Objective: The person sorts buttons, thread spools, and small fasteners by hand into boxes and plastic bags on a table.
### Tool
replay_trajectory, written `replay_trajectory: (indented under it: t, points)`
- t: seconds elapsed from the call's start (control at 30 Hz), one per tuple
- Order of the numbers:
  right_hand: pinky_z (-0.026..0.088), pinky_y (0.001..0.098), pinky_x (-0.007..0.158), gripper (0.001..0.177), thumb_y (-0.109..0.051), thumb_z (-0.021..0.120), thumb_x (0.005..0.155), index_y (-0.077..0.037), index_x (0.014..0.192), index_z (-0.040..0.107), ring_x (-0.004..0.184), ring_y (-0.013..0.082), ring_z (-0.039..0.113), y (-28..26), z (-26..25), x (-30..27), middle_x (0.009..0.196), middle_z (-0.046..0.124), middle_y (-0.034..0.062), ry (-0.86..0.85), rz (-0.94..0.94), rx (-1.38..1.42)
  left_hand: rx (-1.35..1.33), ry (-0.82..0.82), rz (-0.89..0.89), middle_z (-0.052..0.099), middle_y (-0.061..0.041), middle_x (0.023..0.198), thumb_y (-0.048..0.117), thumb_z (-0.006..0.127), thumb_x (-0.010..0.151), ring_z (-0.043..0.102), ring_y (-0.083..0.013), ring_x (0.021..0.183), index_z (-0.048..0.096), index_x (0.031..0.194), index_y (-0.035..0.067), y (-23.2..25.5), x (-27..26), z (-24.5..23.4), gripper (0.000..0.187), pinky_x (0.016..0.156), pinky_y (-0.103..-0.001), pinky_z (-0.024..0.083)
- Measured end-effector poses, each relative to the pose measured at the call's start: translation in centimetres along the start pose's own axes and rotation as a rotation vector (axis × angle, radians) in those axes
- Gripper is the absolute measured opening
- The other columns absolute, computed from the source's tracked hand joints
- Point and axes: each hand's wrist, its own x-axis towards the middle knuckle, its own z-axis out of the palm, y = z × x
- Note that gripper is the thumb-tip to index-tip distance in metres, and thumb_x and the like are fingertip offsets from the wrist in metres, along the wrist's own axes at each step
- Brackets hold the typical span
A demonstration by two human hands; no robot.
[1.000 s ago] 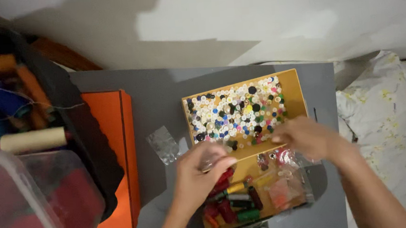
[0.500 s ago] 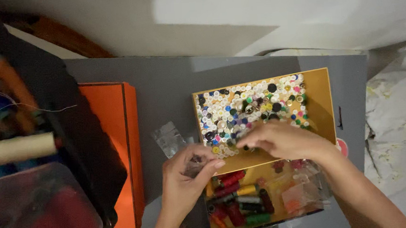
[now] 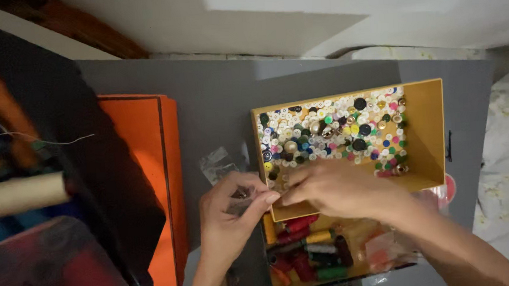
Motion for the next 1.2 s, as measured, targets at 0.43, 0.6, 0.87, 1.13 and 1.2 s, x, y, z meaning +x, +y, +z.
replay_trajectory:
  t: [0.43,0.6,0.87,1.13,1.2]
  points:
    - [0.058,0.0394,0.087,0.056,0.002,0.066,0.085,-0.019,0.137,0.066,0.102,0.0282,0.068,5.2,-3.5,-6.2,0.123,0.071,0.0100,0.577,0.487,-0.134,-0.002,0.027,-0.052,0.073,-0.001,0.082,0.013,0.084,0.085,0.066,-0.0049,0.073,0.071,0.088,0.005,-0.4,-0.1,-0.5,0.015,0.061,-0.022,0.053]
    - [0.058,0.0405,0.095,0.073,0.018,0.054,0.070,-0.011,0.137,0.063,0.118,0.0343,0.067,3.7,-1.4,-5.7,0.140,0.063,0.0140,0.676,0.335,-0.217,-0.064,0.021,-0.046,0.071,0.000,0.082,0.015,0.083,0.084,0.068,-0.0050,0.072,0.070,0.089,0.006,0.0,-0.1,-0.1,0.017,0.059,-0.022,0.056]
    - [0.036,0.0449,0.113,0.076,0.018,0.055,0.067,-0.009,0.139,0.060,0.143,0.0303,0.046,1.3,-0.7,-2.7,0.151,0.053,0.0074,0.675,0.051,-0.276,-0.045,0.037,-0.024,0.070,0.000,0.078,0.013,0.083,0.085,0.067,-0.0052,0.069,0.068,0.090,0.005,0.5,-0.7,0.1,0.017,0.058,-0.022,0.052]
    - [0.025,0.0453,0.117,0.078,0.013,0.059,0.067,-0.007,0.142,0.055,0.145,0.0287,0.039,1.5,0.3,-5.7,0.154,0.046,0.0070,0.484,0.099,-0.157,-0.079,0.028,-0.064,0.072,-0.001,0.077,0.009,0.082,0.085,0.068,-0.0057,0.069,0.068,0.088,0.003,0.7,-1.8,0.1,0.015,0.060,-0.021,0.052]
    - [0.032,0.0419,0.112,0.082,0.015,0.056,0.064,-0.010,0.142,0.056,0.141,0.0272,0.047,1.9,0.5,-7.7,0.154,0.049,0.0043,0.456,0.186,-0.055,-0.055,0.040,-0.085,0.072,-0.001,0.076,0.009,0.082,0.084,0.069,-0.0056,0.068,0.069,0.088,0.003,0.3,-2.0,0.0,0.014,0.059,-0.021,0.053]
